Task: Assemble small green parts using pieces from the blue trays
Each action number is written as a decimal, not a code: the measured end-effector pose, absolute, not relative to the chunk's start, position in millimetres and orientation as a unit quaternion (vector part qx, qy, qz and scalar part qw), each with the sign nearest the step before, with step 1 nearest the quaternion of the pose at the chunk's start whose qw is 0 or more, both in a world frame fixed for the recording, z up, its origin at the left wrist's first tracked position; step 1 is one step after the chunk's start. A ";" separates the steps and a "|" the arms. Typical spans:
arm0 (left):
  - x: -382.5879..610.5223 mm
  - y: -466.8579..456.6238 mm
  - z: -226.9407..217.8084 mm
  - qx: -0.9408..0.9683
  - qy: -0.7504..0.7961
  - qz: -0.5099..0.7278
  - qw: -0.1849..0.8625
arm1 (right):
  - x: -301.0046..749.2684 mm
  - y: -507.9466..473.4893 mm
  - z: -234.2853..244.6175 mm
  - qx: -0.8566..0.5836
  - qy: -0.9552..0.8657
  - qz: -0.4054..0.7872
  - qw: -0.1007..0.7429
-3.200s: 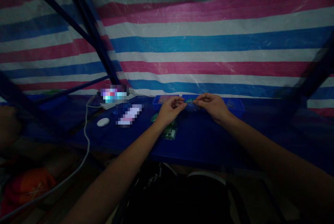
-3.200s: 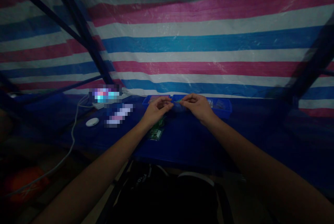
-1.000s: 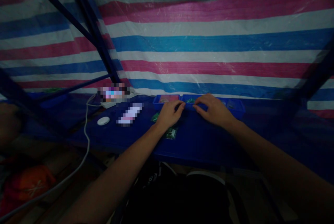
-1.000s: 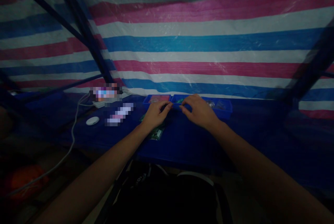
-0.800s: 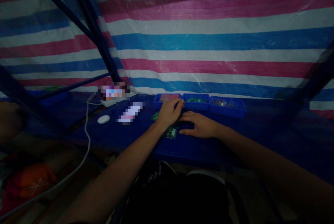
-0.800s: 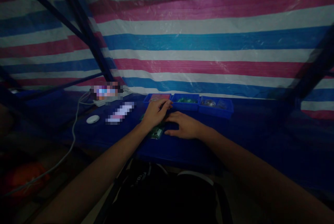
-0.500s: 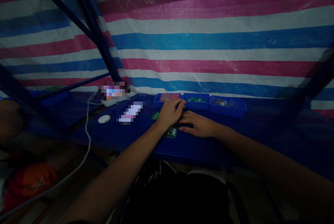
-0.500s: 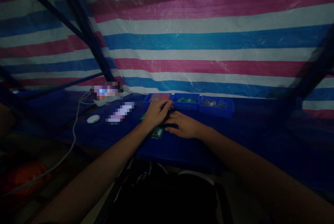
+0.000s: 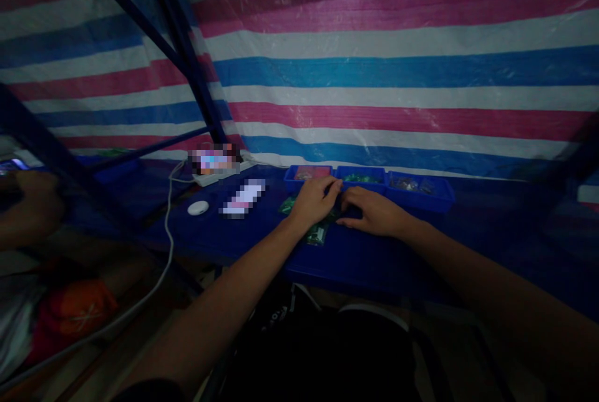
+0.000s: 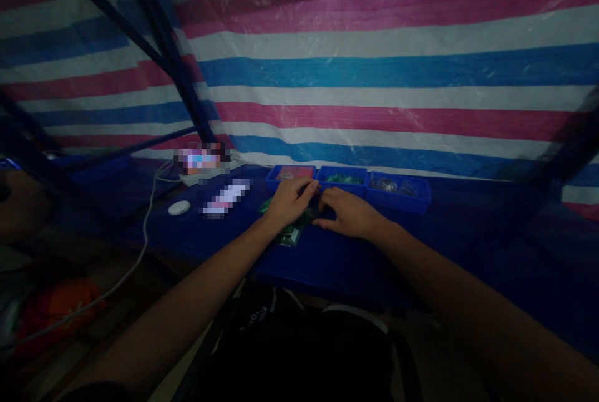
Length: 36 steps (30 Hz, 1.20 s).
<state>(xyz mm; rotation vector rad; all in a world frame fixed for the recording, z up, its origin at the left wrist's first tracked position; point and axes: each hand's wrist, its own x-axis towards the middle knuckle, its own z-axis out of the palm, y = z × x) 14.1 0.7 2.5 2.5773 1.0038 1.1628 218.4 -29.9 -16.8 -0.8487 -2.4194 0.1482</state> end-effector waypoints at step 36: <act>13.5 21.5 -14.0 0.784 0.301 0.439 0.320 | 225.2 -13.2 -16.6 -0.362 -0.684 0.379 0.508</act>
